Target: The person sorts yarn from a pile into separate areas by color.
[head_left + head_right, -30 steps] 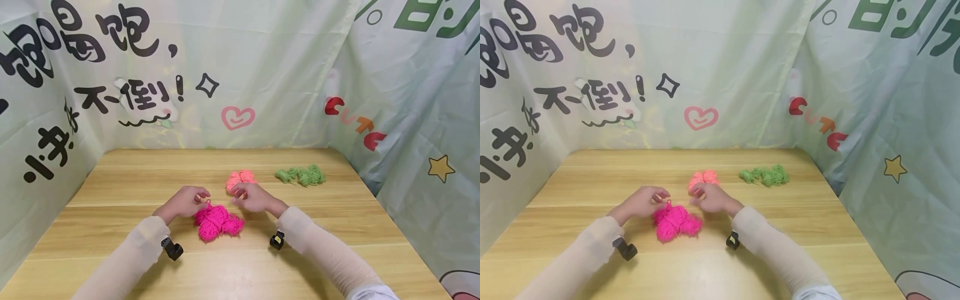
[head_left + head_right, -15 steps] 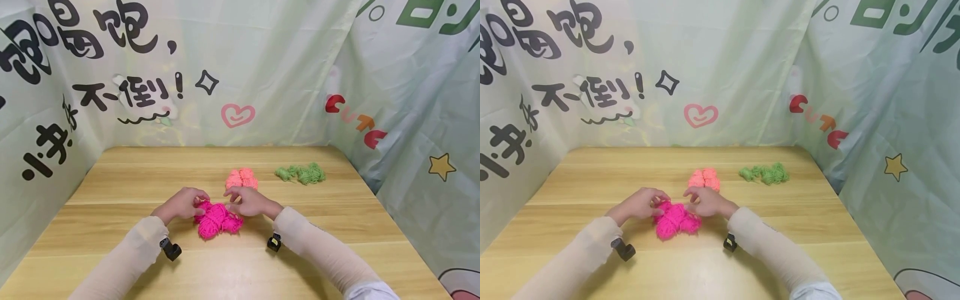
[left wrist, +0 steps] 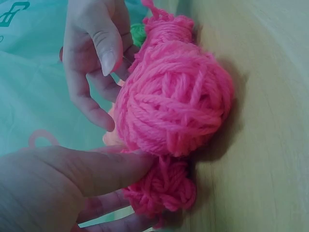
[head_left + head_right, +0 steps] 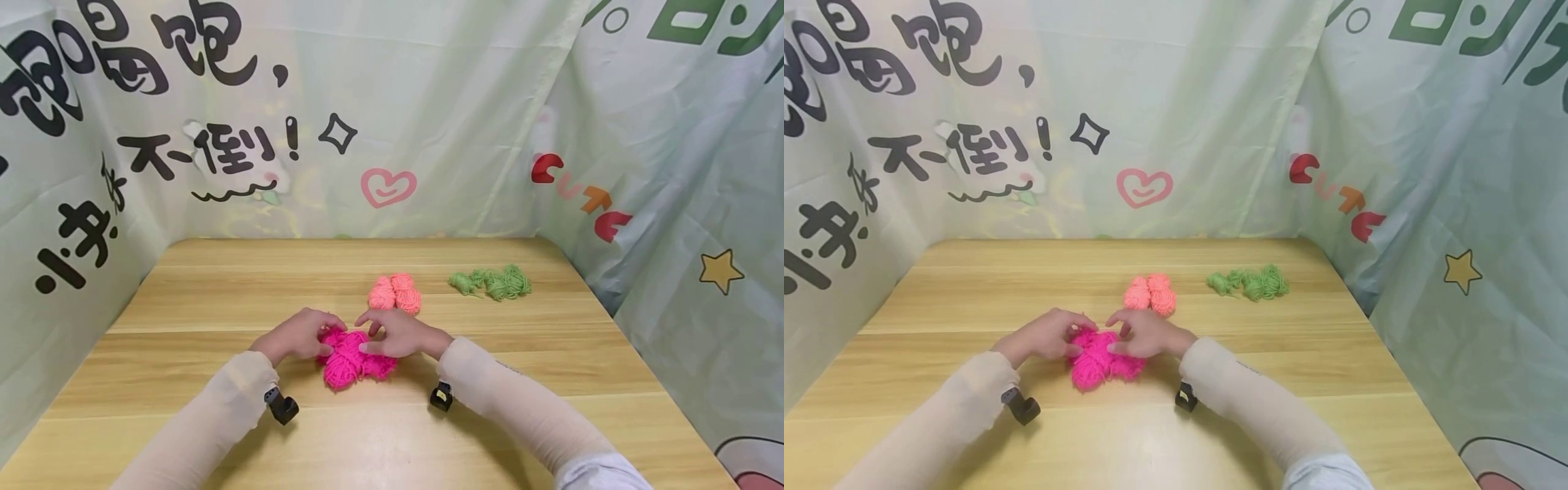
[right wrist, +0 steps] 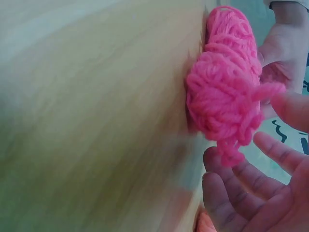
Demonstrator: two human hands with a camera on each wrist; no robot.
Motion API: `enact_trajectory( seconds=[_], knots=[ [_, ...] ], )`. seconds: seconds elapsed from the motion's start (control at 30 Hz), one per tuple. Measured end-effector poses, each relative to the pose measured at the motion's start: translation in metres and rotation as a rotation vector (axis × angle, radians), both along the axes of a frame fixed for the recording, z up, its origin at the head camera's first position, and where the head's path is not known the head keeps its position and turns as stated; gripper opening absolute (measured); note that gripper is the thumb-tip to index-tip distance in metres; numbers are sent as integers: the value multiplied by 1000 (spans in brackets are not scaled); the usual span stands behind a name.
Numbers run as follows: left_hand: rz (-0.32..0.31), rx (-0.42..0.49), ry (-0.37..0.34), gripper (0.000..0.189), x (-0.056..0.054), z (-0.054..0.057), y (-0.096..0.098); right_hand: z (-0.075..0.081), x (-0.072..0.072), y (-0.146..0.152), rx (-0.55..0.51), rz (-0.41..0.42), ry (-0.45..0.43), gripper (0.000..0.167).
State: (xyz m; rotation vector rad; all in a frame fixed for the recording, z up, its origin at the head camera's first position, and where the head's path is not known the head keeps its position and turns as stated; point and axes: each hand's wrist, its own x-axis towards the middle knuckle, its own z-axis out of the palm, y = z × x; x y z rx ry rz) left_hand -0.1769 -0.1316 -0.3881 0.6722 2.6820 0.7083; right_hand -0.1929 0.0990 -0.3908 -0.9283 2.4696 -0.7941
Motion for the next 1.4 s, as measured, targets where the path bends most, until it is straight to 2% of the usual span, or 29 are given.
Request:
enact_trajectory(
  seconds=[0.3, 0.63, 0.97, 1.4],
  knots=[
    [-41, 44, 14, 30, -3, -4, 1, -1, 2, -6, 6, 63, 7, 39],
    [9, 17, 15, 24, -4, -4, -3, -1, 4, -8, 55, 69, 53, 38],
    [36, -8, -4, 22, -4, -2, -5, -2, 4, -8, 62, 68, 50, 37],
    [36, 32, 14, 23, -6, -4, -11, -2, 5, -7, 58, 57, 48, 38]
  ],
)
